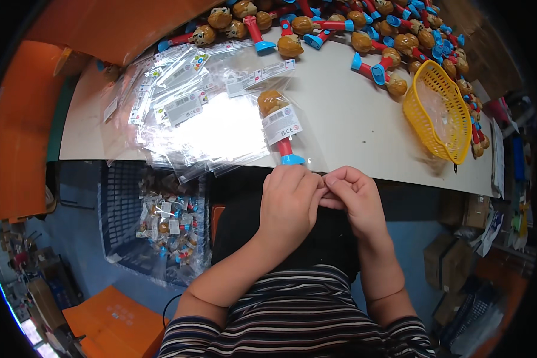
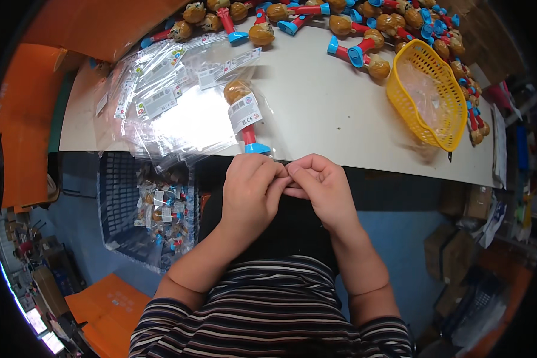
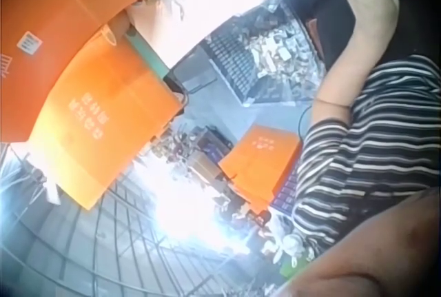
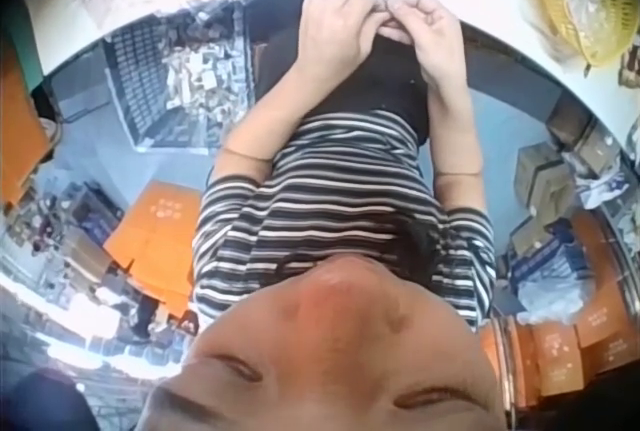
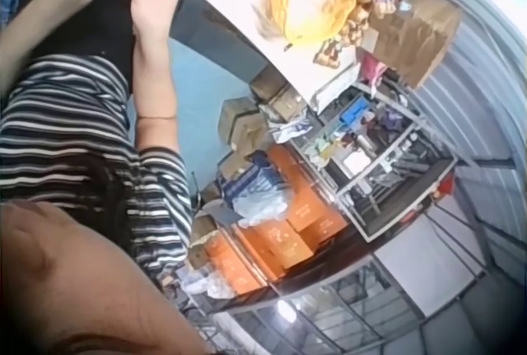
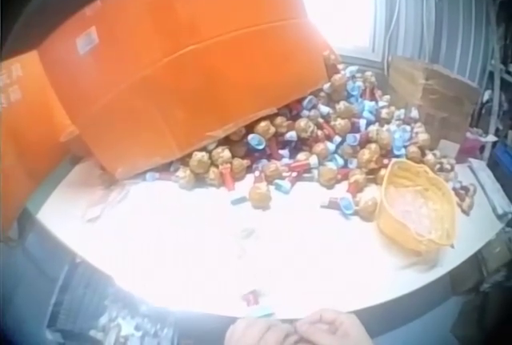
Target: Packing small toys into plastic bags and sealing them.
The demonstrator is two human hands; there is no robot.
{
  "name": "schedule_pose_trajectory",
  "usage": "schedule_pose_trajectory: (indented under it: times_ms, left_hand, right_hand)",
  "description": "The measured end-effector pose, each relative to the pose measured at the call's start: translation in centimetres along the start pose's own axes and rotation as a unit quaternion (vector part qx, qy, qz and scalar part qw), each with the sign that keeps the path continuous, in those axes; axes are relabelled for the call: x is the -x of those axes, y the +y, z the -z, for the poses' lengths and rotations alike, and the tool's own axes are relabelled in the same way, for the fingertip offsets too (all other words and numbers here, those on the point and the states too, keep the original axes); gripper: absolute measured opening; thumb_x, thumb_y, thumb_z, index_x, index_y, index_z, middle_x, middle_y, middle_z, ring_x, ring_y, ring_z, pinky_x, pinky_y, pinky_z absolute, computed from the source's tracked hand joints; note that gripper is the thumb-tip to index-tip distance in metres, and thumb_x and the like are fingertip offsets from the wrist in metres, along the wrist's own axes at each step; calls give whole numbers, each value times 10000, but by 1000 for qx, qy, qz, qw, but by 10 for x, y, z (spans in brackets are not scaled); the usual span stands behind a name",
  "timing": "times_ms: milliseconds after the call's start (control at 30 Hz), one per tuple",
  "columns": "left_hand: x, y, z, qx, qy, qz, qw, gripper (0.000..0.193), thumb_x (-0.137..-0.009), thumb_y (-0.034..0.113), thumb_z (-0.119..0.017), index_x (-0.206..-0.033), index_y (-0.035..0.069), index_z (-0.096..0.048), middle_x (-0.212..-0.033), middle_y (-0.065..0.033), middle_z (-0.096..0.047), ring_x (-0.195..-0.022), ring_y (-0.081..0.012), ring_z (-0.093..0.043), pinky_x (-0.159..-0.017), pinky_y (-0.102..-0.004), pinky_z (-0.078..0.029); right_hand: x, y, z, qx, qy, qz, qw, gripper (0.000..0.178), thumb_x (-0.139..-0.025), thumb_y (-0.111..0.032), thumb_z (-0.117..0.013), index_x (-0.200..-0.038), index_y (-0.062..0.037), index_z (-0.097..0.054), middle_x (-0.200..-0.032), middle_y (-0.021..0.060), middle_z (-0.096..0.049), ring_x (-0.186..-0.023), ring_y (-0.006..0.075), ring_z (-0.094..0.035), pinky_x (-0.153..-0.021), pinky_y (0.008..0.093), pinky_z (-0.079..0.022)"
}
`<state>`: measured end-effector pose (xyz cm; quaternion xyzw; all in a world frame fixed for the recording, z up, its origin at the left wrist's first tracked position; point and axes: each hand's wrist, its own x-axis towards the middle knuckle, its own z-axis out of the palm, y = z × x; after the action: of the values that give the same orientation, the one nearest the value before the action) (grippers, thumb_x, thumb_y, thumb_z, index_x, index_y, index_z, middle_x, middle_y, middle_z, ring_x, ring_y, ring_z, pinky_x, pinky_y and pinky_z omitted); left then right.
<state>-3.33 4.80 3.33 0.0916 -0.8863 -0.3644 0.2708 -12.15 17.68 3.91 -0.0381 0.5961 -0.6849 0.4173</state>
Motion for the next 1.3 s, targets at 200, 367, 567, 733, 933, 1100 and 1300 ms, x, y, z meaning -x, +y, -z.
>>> schedule_pose_trajectory:
  times_ms: [200,367,567,733,933,1100,1300]
  left_hand:
    - [-5,-7,6,53,-27,-41,997,133,-742,49,-747,-815,37,-637,-838,-93,-594,-825,-302,-569,-742,-387,-453]
    - [-7,-7,9,57,-37,-60,996,150,-739,47,-750,-826,36,-628,-832,-96,-592,-830,-306,-570,-756,-379,-455]
    - [-7,-12,38,207,-84,11,975,154,-730,14,-772,-782,33,-628,-823,-73,-617,-804,-260,-592,-749,-342,-467]
    - [-19,1,34,58,-43,-36,997,160,-726,42,-786,-840,41,-673,-850,-73,-633,-833,-267,-600,-748,-355,-469]
    - [-8,6,13,-40,-64,-61,995,174,-722,59,-761,-873,48,-675,-846,-73,-582,-816,-291,-569,-740,-394,-452]
    - [-6,7,4,-58,-48,-71,995,158,-751,41,-727,-878,36,-633,-896,-96,-567,-860,-295,-561,-766,-395,-442]
    - [-10,-3,18,29,-131,-58,989,145,-765,10,-707,-855,28,-595,-910,-100,-574,-872,-309,-555,-809,-375,-447]
  right_hand:
    - [-2,6,4,-68,14,13,998,115,-961,-65,-574,-963,40,-620,-900,121,-696,-808,152,-693,-748,271,-602]
    - [-3,10,2,-101,33,11,994,126,-962,-75,-565,-946,39,-614,-899,143,-699,-770,173,-701,-707,273,-602]
    - [-4,1,4,-52,87,2,995,132,-974,-105,-557,-946,11,-612,-877,170,-710,-738,207,-714,-689,286,-616]
    - [-2,14,4,-113,13,4,994,161,-983,-98,-557,-1002,48,-622,-954,146,-699,-845,162,-700,-744,266,-601]
    - [3,8,-4,-128,24,-2,992,154,-984,-79,-546,-997,55,-620,-945,143,-692,-814,160,-691,-725,249,-588]
    - [-1,20,3,-140,28,6,990,137,-979,-81,-537,-985,36,-607,-912,138,-690,-783,203,-709,-742,327,-610]
    - [-3,28,-2,-195,41,-6,980,118,-963,-61,-560,-975,47,-606,-938,165,-697,-800,185,-699,-714,273,-584]
